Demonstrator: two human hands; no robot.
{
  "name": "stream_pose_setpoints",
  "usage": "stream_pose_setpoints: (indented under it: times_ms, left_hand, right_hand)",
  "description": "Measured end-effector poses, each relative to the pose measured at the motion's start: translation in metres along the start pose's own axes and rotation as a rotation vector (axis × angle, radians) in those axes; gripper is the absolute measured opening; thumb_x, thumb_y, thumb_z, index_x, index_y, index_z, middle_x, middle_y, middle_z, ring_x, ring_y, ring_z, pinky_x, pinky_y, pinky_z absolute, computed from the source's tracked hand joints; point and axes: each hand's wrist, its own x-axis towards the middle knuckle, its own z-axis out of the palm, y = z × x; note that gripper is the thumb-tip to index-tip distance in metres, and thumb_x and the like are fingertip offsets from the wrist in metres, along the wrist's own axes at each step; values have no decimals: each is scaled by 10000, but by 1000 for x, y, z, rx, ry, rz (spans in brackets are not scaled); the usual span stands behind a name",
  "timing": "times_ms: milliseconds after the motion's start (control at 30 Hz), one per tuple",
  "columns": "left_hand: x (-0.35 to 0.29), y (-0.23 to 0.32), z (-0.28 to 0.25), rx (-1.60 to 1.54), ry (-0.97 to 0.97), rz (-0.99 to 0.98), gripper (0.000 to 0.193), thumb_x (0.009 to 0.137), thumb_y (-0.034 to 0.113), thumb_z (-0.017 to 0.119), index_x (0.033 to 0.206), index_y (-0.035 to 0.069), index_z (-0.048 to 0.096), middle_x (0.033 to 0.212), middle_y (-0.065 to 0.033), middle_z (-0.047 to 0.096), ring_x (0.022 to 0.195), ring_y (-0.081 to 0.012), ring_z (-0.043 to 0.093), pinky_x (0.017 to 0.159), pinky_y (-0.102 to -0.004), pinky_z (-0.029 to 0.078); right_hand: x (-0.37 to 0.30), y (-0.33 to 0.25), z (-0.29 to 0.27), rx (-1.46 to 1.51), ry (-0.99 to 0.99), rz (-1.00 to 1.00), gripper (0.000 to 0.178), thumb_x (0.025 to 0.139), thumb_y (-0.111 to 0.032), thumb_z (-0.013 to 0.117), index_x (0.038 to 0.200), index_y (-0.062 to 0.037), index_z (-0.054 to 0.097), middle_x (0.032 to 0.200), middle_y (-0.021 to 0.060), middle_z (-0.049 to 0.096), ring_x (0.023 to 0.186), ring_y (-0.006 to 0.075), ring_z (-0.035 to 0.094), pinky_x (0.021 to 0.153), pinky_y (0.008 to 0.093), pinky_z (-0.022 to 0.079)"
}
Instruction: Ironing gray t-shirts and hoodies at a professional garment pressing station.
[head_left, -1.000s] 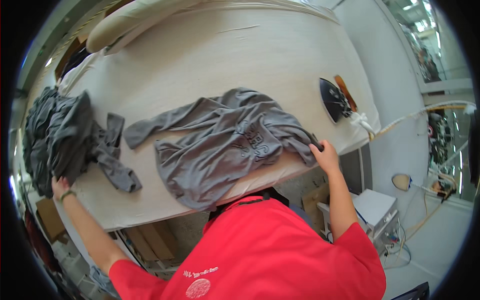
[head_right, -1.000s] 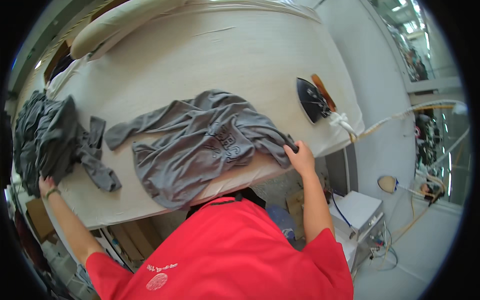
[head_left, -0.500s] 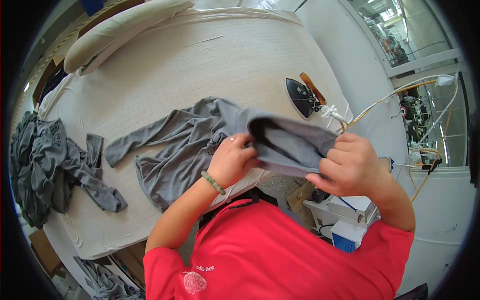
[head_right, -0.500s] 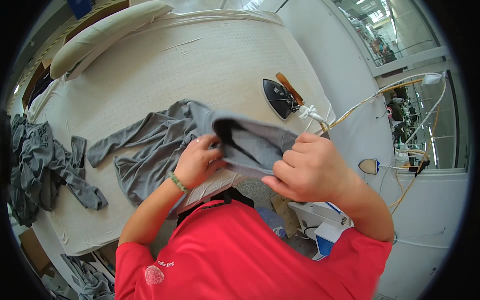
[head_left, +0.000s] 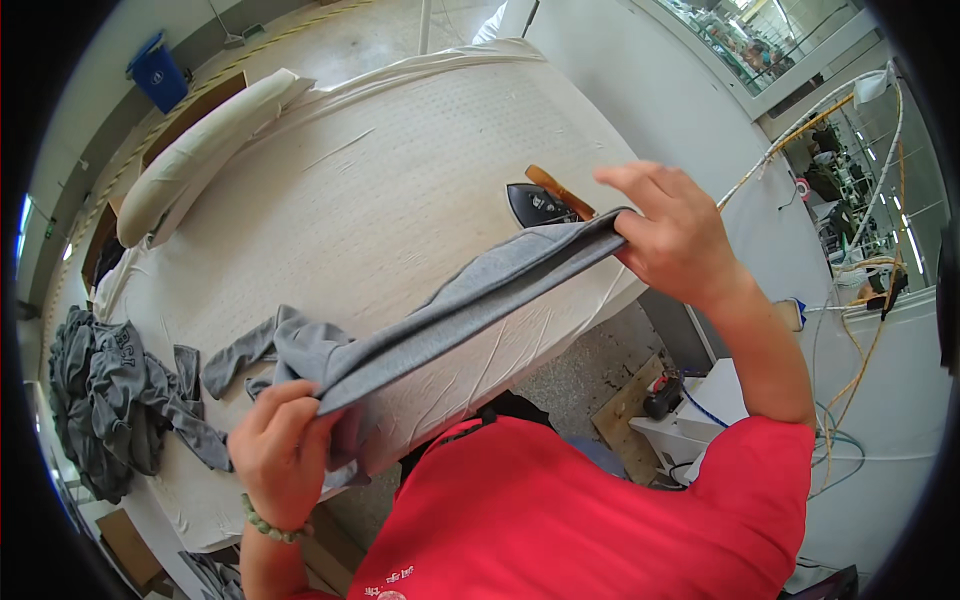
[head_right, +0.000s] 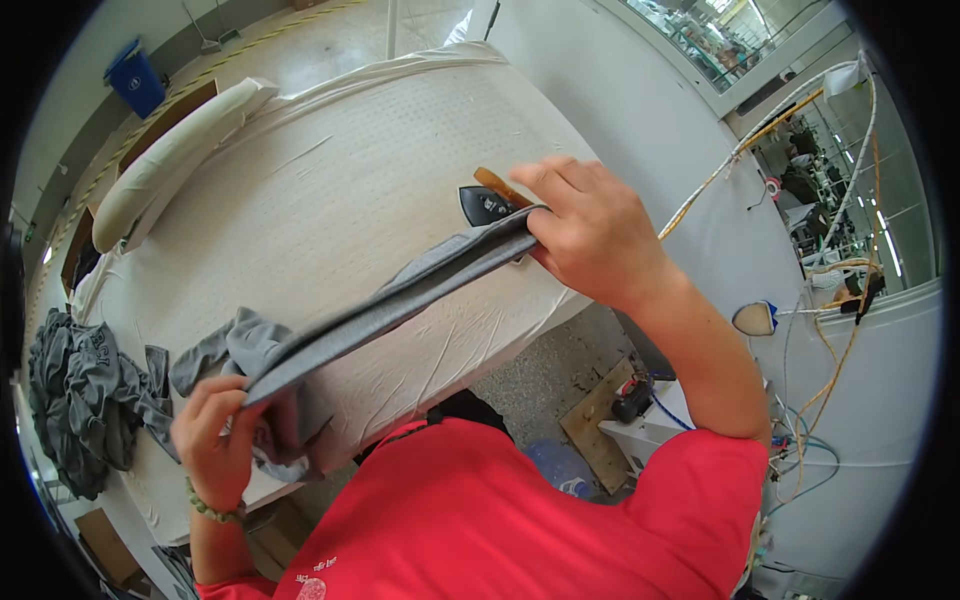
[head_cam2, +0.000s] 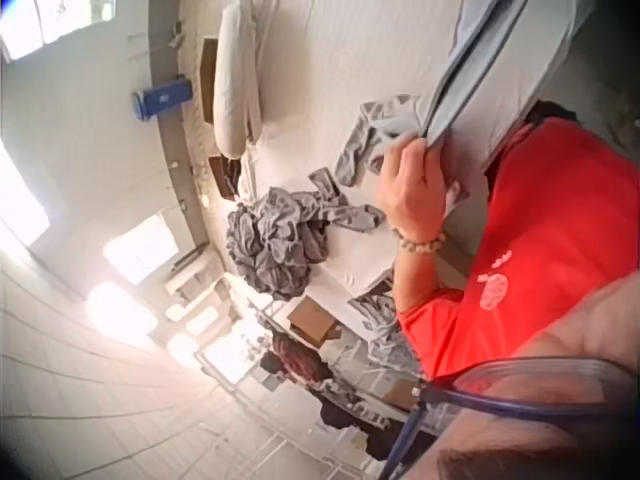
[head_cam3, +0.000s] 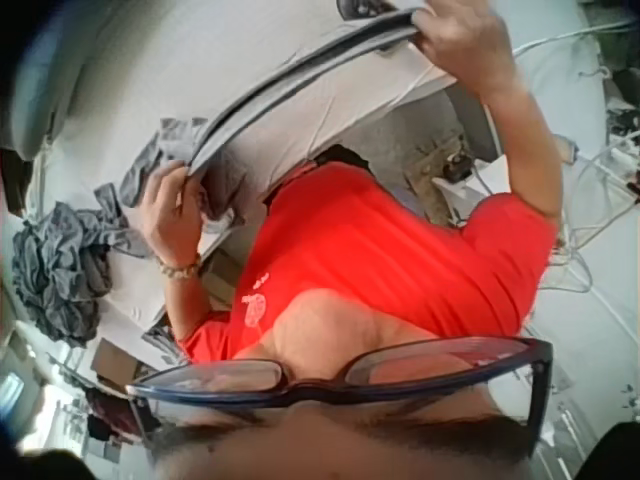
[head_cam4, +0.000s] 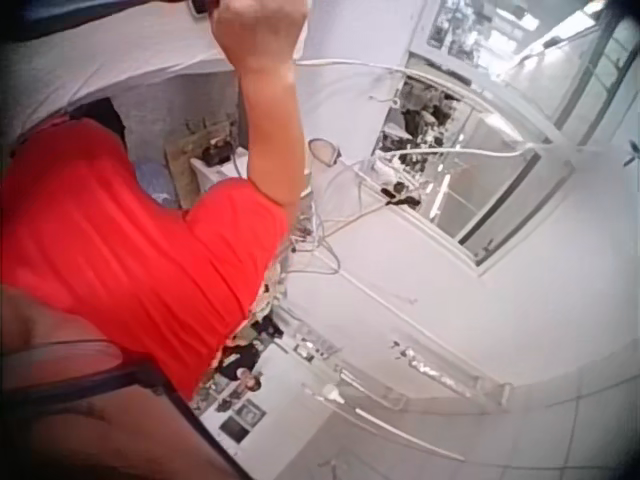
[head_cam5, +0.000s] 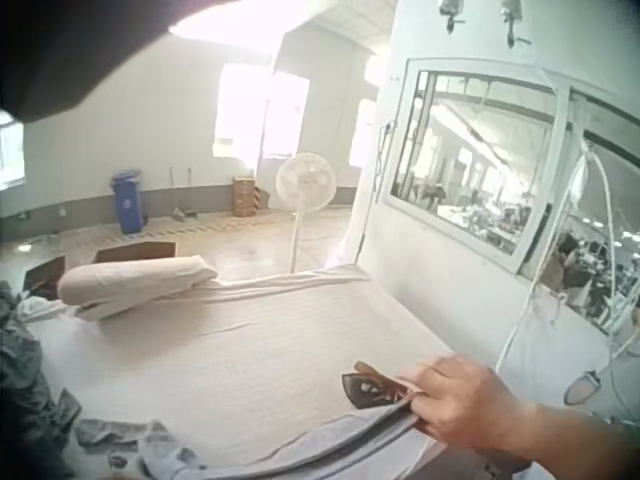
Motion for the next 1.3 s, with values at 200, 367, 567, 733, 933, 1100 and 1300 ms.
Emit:
stream_pose_setpoints:
  times_ms: [200, 367, 567, 733, 933, 1100, 1300]
  left_hand:
    - [-1, 34, 101, -14, -321, -3, 157, 834, 137, 849, 897, 62, 726, 975, -107, 739, 806, -343, 728, 687, -407, 574]
    - [1, 33, 131, 48, -106, -190, 140, 845, 43, 821, 913, 27, 700, 970, -135, 740, 829, -316, 737, 723, -379, 577]
    - [1, 77, 104, -351, 244, -349, 175, 889, -46, 759, 1009, 2, 640, 909, -111, 647, 822, -184, 647, 748, -285, 526]
    - [-24, 98, 124, -150, 47, 181, 254, 823, 101, 854, 996, 82, 668, 851, -115, 679, 696, -293, 659, 620, -365, 512]
    - [-9, -34, 45, 545, 72, 273, 201, 890, 81, 788, 1065, 109, 695, 923, -115, 715, 710, -297, 679, 573, -434, 483]
    - [14, -112, -201, 1175, 279, 306, 319, 1046, 80, 684, 1354, 57, 605, 1190, -211, 739, 973, -451, 727, 808, -514, 574]
    - [-27, -129, -171, 995, 215, 308, 330, 988, 240, 788, 1229, 39, 684, 1082, -179, 745, 894, -381, 728, 709, -445, 544]
  right_hand:
    - [-30, 68, 18, 51, 64, -14, 176, 697, -101, 805, 829, -98, 688, 900, 9, 687, 880, 215, 691, 789, 353, 549]
    - [-50, 93, 23, 49, 4, -69, 210, 706, -104, 835, 877, -81, 715, 962, 37, 721, 926, 241, 715, 785, 363, 567]
    - [-54, 129, 25, 215, 20, 52, 103, 824, -180, 822, 868, -120, 751, 990, 0, 737, 908, 225, 716, 783, 370, 579]
    - [-54, 165, 29, 202, 48, 161, 91, 817, -180, 821, 897, -157, 783, 972, -3, 740, 879, 245, 722, 761, 388, 591]
    - [14, 91, 73, 356, -331, 52, 84, 873, -223, 759, 866, -141, 772, 926, 64, 753, 892, 308, 758, 788, 468, 613]
    - [121, 6, 81, 378, 256, -94, 146, 914, -204, 722, 812, -104, 690, 875, 74, 691, 848, 270, 737, 751, 410, 596]
    - [155, 5, 94, 344, 285, -67, 148, 891, -228, 798, 888, -96, 730, 968, 43, 724, 834, 258, 728, 737, 391, 589]
